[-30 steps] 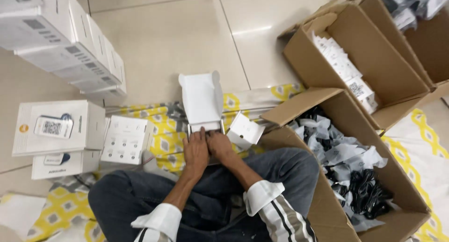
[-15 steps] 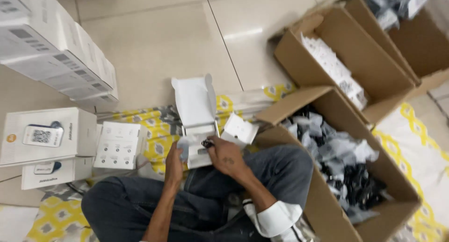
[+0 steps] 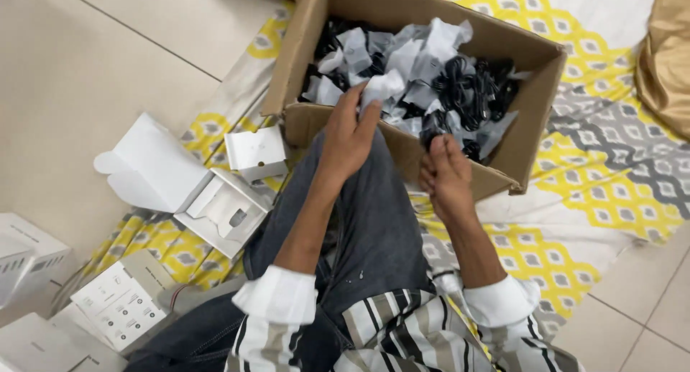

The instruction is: The person unboxes and organizes several electronic voice box devices.

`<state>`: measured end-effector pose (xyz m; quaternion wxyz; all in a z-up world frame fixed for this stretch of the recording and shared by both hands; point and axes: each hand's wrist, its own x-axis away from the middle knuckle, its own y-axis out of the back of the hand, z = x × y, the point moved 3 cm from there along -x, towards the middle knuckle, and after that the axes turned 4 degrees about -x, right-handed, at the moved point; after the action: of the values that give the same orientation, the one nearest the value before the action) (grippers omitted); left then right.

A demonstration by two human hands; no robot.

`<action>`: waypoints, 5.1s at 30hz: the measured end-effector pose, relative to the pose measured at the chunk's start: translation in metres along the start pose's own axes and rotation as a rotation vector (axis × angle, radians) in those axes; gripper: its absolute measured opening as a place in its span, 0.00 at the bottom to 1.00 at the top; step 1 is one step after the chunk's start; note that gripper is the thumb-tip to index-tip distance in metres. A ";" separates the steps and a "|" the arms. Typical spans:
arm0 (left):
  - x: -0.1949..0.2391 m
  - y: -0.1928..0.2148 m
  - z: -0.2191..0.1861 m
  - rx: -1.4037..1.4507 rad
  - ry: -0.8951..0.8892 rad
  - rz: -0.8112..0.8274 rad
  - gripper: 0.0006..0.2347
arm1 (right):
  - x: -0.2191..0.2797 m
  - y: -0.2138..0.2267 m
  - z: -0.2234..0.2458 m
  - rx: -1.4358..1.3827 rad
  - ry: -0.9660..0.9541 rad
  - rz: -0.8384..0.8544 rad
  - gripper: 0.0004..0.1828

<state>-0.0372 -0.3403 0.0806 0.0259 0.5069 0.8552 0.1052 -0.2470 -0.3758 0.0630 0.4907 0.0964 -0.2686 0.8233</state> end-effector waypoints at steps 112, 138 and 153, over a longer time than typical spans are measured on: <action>0.248 0.278 0.201 -0.830 0.342 -0.373 0.44 | -0.023 -0.293 -0.179 1.439 0.812 1.042 0.60; 0.245 0.266 0.202 -0.919 0.371 -0.443 0.62 | -0.025 -0.321 -0.158 1.241 0.482 1.305 0.48; 0.236 0.258 0.205 -1.058 0.327 -0.420 0.46 | -0.035 -0.335 -0.153 1.376 0.691 1.317 0.46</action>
<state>0.1014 0.0165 -0.0514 0.1634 0.2221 0.7614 0.5868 0.0743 -0.1950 0.0363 -0.1722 -0.0526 0.4212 0.8889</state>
